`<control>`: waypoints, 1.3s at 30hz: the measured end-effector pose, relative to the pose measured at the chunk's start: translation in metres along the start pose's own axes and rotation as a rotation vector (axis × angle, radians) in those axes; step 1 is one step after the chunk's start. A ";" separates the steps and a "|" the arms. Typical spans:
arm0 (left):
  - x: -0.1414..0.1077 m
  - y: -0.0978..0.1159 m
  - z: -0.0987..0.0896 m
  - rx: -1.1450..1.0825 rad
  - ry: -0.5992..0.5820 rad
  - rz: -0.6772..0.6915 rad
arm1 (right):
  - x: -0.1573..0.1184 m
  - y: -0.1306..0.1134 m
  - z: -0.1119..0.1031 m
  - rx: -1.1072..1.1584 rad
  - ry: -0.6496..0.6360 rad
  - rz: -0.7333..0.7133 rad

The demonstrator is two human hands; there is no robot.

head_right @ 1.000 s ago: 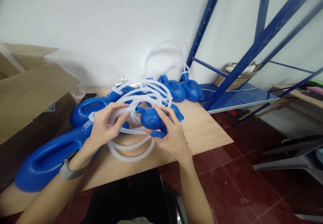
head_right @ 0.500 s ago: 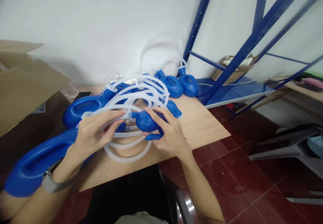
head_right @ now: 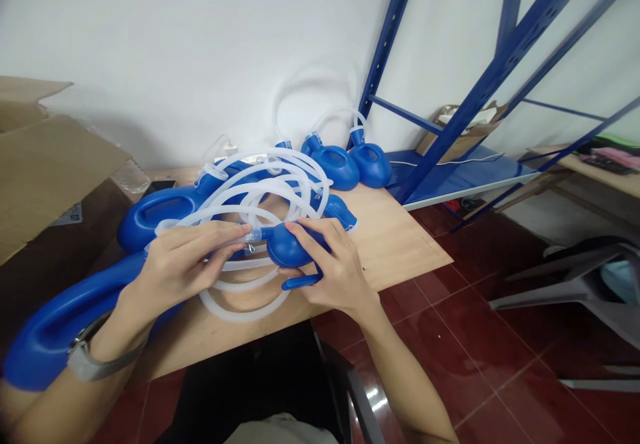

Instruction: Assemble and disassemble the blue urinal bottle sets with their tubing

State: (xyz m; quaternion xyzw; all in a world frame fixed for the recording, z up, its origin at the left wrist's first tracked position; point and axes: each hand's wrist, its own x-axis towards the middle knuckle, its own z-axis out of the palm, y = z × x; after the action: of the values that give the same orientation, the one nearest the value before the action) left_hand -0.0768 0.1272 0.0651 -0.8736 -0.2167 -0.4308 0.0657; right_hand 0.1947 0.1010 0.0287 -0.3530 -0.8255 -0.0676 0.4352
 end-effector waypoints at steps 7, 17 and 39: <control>-0.007 -0.012 0.001 -0.040 -0.031 -0.021 | 0.003 -0.008 0.001 0.038 -0.067 0.090; -0.011 -0.010 -0.007 0.376 -0.089 0.301 | 0.009 -0.011 -0.012 0.062 -0.280 0.176; -0.010 -0.009 -0.006 0.302 -0.059 0.310 | 0.014 -0.025 -0.030 0.018 -0.325 0.318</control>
State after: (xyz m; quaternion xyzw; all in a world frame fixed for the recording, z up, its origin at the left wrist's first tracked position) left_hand -0.0901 0.1308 0.0603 -0.8889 -0.1438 -0.3526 0.2548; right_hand 0.1930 0.0775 0.0627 -0.4811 -0.8194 0.0670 0.3045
